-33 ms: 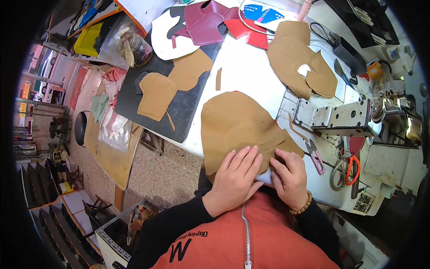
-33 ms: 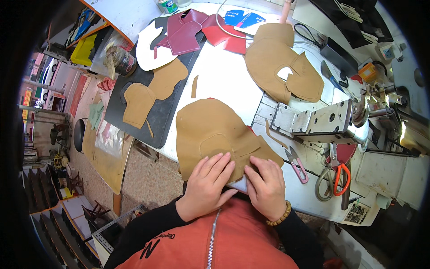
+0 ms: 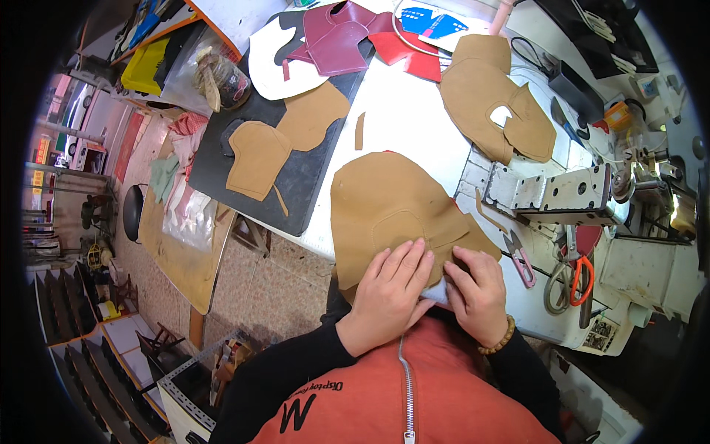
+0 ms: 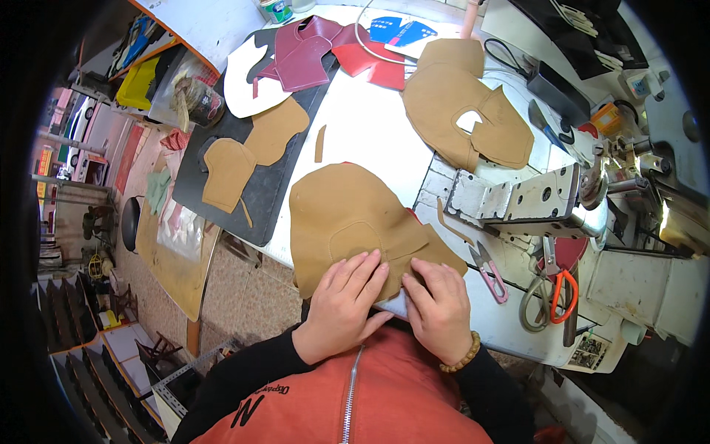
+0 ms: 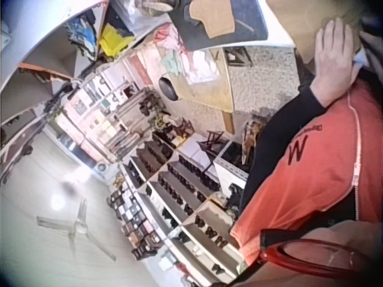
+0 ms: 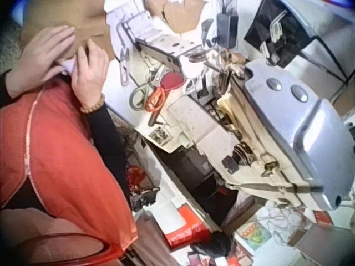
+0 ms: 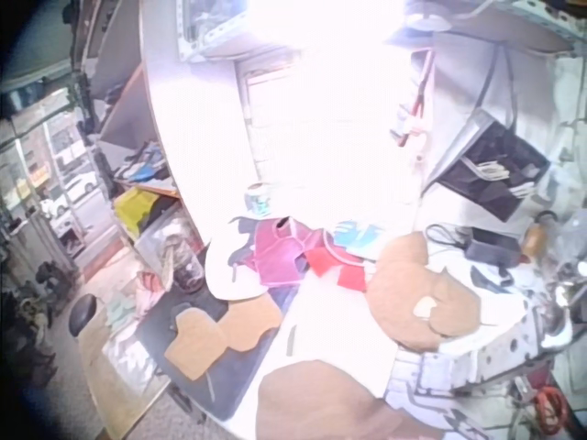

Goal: The person uses shears to trim a maroon leather piece, then aligns it with a tan backing and trims the backing to match. The person repeatedly flips and repositions the pieces to refine the edges and ensure alignment.

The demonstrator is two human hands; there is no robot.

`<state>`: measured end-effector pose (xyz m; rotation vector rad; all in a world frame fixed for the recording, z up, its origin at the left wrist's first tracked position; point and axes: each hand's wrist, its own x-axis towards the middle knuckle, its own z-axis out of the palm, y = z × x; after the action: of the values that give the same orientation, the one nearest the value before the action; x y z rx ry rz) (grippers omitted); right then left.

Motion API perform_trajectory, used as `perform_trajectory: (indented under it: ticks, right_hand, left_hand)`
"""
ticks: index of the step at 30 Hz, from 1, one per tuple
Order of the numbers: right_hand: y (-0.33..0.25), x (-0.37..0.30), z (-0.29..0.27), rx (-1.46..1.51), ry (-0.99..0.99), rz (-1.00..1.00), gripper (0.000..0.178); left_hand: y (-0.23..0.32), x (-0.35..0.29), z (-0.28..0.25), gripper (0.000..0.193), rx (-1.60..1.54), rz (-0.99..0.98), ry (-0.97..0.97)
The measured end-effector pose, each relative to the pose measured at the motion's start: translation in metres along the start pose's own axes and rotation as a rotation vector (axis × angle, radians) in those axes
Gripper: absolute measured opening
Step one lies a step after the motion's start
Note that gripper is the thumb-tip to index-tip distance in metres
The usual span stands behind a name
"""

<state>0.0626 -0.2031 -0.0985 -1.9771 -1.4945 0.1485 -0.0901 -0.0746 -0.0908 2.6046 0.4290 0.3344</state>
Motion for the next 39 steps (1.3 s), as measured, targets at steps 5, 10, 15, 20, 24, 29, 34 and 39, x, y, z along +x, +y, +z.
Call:
perform_trajectory:
  ticks: [5,10,15,20,24,29,34,39]
  right_hand:
    - [-0.001,0.007,0.005,-0.073,0.042,-0.016,0.026]
    - [0.001,0.018,0.010,-0.093,0.068,-0.003,0.029]
    - [0.004,0.027,0.013,-0.159,0.063,-0.036,0.029]
    - [0.004,0.034,0.013,-0.190,0.000,-0.028,0.028]
    - [0.005,0.037,0.012,-0.161,0.005,-0.027,0.027]
    - [0.012,0.022,0.005,-0.093,0.056,0.060,0.038]
    - [0.014,-0.012,-0.007,0.104,0.298,0.162,0.056]
    - [-0.001,-0.020,-0.001,0.485,0.398,0.300,0.060]
  left_hand:
    - [-0.007,0.007,0.008,0.056,0.048,0.048,0.039]
    - [-0.009,0.004,0.014,0.044,0.077,0.086,0.116]
    - [-0.008,0.001,0.019,0.048,0.143,0.105,0.136]
    - [-0.005,-0.003,0.017,0.040,0.166,0.134,0.136]
    - [-0.004,-0.004,0.016,0.035,0.152,0.144,0.169]
    - [-0.010,-0.007,0.019,0.029,0.070,0.104,0.187]
    - [-0.016,0.002,0.000,0.014,-0.657,-0.231,0.426]
    - [-0.014,0.022,-0.028,0.022,-1.824,-0.372,0.796]
